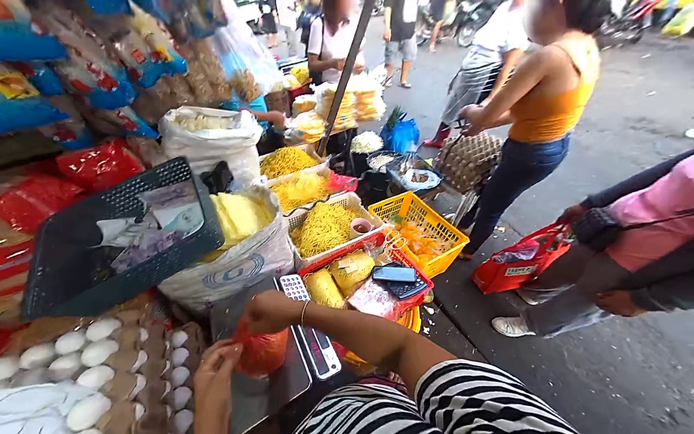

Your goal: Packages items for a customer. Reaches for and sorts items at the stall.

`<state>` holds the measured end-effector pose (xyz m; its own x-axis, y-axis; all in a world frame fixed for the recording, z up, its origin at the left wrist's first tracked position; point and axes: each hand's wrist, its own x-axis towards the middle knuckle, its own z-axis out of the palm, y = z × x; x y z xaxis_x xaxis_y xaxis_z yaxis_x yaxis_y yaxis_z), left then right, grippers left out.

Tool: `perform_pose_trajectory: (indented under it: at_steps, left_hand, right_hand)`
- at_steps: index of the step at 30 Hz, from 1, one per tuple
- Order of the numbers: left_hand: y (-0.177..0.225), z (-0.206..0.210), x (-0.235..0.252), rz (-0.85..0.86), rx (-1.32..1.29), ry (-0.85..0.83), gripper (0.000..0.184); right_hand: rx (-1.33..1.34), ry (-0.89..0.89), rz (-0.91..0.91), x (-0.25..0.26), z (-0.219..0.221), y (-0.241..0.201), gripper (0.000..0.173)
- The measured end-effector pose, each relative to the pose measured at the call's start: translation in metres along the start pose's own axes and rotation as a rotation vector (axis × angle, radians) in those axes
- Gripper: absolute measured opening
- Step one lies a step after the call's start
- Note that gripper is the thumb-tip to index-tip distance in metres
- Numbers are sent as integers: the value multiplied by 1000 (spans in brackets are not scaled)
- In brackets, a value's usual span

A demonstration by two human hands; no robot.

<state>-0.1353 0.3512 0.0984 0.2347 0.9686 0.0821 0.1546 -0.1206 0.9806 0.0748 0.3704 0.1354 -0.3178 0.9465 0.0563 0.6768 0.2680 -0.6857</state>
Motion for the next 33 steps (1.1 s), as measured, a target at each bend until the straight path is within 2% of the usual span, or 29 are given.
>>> perform_pose_trajectory:
  at_steps: [2,6,9,11,14,17,19,21,22,24,28,31,33]
  left_hand:
    - [18,10,13,7,86,-112,12]
    - [21,12,28,-36,207,-192,6]
    - [12,10,28,-38,150,-119,5]
    - [8,11,29,-45,86,-34,7]
    - [5,16,27,-55,21,48,7]
    - [-1,16,27,133,57,47,8]
    - [-4,11,29,348,249,-66,19]
    - [-9,8,38,426,446,-135,31]
    - [-11,5,43,385,521,-147,36]
    - [-13,1,49,190,584,-138,48]
    - [-28,5,56,-75,401,-45,72]
    - [-36,12,57,-177,262,26,66]
    - [-39,15,58,-161,271,44,39]
  right_hand:
    - [-5,-43,-69,-2,1,-14,25]
    - [230,39,-113,1,7,8,19]
    - [438,20,-118,-2,26,26,17]
    - [344,-5,-125,4,46,40,28]
    - [188,36,-107,14,69,52,23]
    - [229,33,-20,20,66,49,23]
    - [225,7,89,23,63,46,25]
    - [145,-19,164,25,62,38,23]
    - [90,-20,138,26,65,35,23]
    - [17,16,49,28,75,35,24]
    - [-1,98,40,18,78,30,25]
    - [-8,106,87,11,77,24,25]
    - [-16,112,105,9,79,24,26]
